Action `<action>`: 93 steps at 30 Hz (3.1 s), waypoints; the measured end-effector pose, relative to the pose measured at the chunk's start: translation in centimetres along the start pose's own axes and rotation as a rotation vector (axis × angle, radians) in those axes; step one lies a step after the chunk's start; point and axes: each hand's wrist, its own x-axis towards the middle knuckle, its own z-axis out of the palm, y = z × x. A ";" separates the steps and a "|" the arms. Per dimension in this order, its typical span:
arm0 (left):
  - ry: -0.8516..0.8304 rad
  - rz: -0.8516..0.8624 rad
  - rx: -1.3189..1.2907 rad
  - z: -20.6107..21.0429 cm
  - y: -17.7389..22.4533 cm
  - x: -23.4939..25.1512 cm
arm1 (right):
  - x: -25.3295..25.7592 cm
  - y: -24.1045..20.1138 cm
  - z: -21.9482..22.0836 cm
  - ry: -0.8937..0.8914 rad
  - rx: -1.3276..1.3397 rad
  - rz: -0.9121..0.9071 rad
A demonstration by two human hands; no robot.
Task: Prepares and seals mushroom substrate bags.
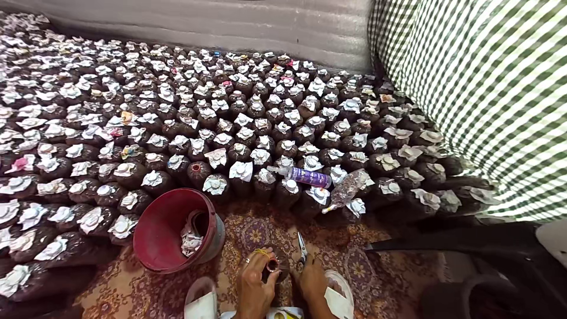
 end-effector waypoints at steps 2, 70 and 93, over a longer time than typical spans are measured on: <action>-0.047 -0.046 0.018 0.0 -0.7 0.0 | 0.6 -0.4 -0.2 -0.032 0.010 -0.001; 0.023 -1.574 -1.530 -5.5 6.1 3.1 | -26.4 -5.6 -31.4 -0.002 -0.500 -0.590; 1.066 -0.518 -0.675 -24.8 0.1 8.6 | -23.7 -25.9 -12.3 -0.069 1.099 -0.860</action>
